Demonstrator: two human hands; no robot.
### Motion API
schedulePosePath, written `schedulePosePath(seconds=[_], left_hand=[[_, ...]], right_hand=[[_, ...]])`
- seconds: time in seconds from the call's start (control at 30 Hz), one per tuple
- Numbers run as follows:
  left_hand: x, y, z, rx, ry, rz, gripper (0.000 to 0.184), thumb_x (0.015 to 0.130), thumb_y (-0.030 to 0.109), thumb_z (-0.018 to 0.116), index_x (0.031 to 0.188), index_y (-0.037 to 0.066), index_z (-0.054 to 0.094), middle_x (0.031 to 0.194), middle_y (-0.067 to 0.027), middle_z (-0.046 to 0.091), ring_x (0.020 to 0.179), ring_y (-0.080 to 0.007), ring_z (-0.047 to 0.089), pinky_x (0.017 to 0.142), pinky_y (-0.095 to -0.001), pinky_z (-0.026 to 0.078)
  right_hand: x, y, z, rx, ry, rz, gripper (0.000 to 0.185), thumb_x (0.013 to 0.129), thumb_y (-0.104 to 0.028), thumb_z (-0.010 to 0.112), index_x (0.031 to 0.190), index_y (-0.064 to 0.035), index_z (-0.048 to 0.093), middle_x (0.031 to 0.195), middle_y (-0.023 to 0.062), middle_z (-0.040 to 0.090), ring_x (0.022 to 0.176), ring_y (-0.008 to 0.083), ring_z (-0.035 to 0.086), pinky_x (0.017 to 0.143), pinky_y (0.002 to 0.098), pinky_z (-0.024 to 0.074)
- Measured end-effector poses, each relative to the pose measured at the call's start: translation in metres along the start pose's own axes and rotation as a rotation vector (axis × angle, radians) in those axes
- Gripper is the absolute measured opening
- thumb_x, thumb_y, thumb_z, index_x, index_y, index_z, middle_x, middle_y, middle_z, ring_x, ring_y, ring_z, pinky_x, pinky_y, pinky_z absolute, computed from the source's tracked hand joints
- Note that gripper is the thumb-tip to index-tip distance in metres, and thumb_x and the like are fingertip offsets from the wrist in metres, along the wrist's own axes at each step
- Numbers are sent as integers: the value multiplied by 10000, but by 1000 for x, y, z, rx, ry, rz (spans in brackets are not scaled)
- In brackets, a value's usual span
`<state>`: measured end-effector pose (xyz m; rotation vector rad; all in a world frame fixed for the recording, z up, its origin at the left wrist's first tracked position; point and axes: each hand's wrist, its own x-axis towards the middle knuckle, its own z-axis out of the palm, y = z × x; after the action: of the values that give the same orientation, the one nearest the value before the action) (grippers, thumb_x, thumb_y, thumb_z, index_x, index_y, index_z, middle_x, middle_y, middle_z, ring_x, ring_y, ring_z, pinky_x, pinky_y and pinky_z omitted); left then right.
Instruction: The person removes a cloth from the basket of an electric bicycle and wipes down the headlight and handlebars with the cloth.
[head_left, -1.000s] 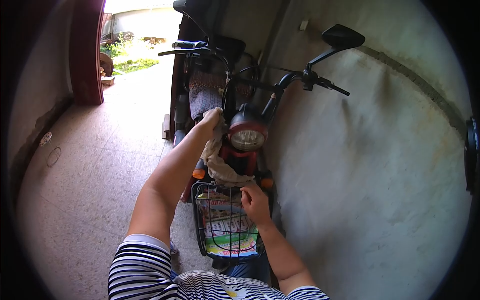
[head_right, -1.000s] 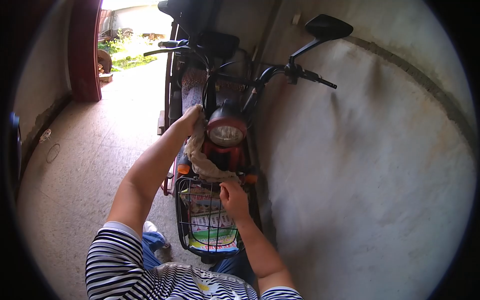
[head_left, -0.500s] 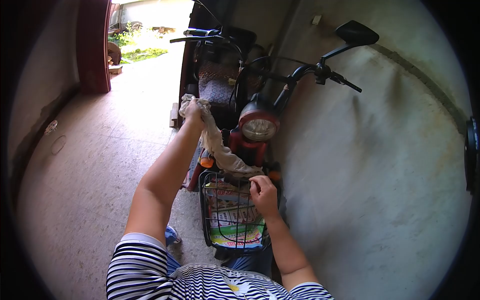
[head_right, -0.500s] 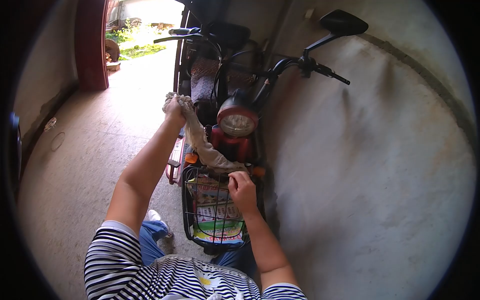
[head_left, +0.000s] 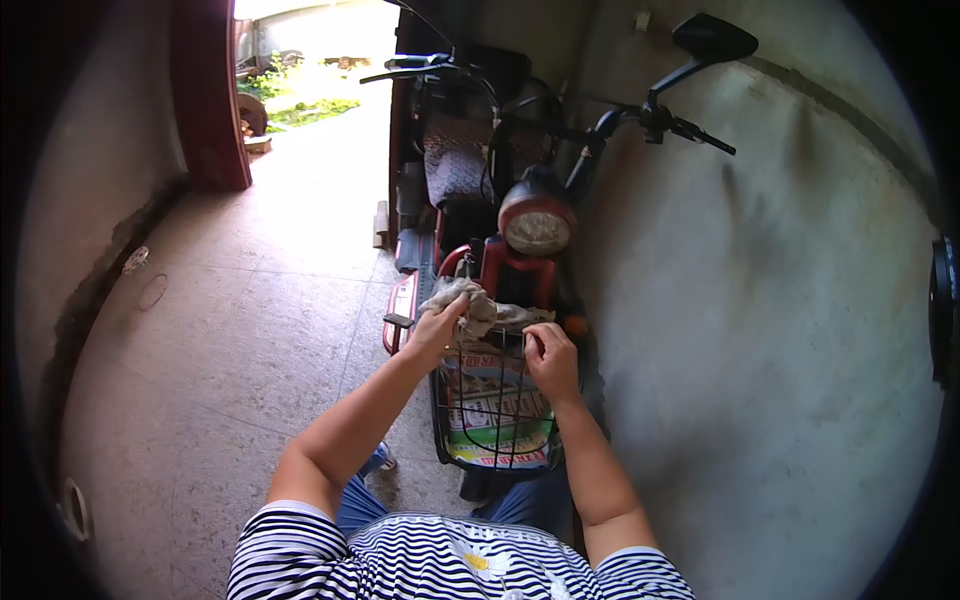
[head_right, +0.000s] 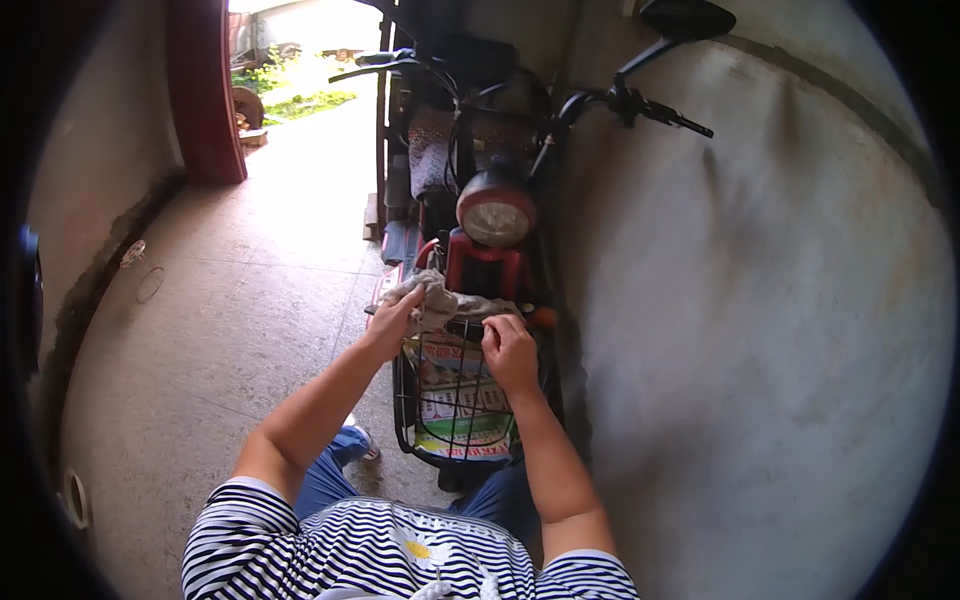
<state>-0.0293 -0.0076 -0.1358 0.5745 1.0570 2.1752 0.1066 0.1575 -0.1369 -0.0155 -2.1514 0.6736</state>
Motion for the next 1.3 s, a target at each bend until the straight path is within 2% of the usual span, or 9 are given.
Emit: schedulePosePath(seconds=[0.13,0.37,0.53,0.7,0.77,0.83,0.9,1.07,1.3], left_hand=[[-38,-10,12,570,-6,409,261,968,148,514,1177,11,589,1064,-25,616,992,-118,572,850,-258,480],[-80,32,101,163,-205,252,340,975,141,507,1293,20,492,1186,-30,558,1075,-110,521,922,-251,429],[-46,21,108,669,-296,400,331,974,148,492,1285,36,484,1164,-51,562,1045,-120,543,861,-271,472],[-34,-3,106,846,-230,248,322,1006,250,446,1229,32,529,1124,-55,569,1042,-137,535,902,-301,447],[-25,-12,92,22,-343,-134,412,1021,343,403,1288,42,489,1176,-92,581,1099,-186,556,956,-373,443],[-21,-1,85,-31,-562,-162,467,1014,379,393,1336,45,451,1245,-113,579,1170,-237,551,994,-414,427],[-16,0,78,9,-627,-174,455,1013,353,418,1341,40,449,1259,-109,578,1180,-246,548,997,-400,426],[2,-30,61,1475,-317,475,490,875,277,645,1288,58,497,1276,-157,542,1239,-324,472,1040,-413,380],[1,-54,57,1650,-156,693,597,830,376,637,1317,80,459,1296,-123,515,1254,-315,435,1054,-429,338]], right_hand=[[3,4,0,4,-1,-23,108,828,-50,570,908,-17,635,865,154,623,782,330,622,702,380,502],[-5,4,-12,180,41,118,128,887,-129,580,941,-27,638,877,110,641,759,253,633,651,334,496],[-20,1,-29,1419,-125,394,385,969,-338,525,1206,-35,541,1038,24,610,870,93,589,767,262,483],[-16,-14,-44,785,-153,303,508,888,-357,657,1266,-47,517,1132,56,611,968,151,610,823,305,506],[-8,-1,-73,1189,-104,646,377,883,-153,647,1232,-46,549,1075,50,631,967,125,607,845,306,512],[20,3,-115,1427,92,523,324,889,-152,642,1181,-27,578,1079,89,650,993,186,635,859,349,539],[51,-9,-137,1209,364,464,300,903,-180,631,1142,0,598,1060,96,657,967,186,642,835,334,534],[136,19,-131,464,307,259,259,903,-213,613,1024,13,648,1005,129,673,907,238,654,798,361,516],[241,20,-61,-155,276,-111,240,850,-207,590,939,2,666,961,236,641,896,412,613,793,438,501]])
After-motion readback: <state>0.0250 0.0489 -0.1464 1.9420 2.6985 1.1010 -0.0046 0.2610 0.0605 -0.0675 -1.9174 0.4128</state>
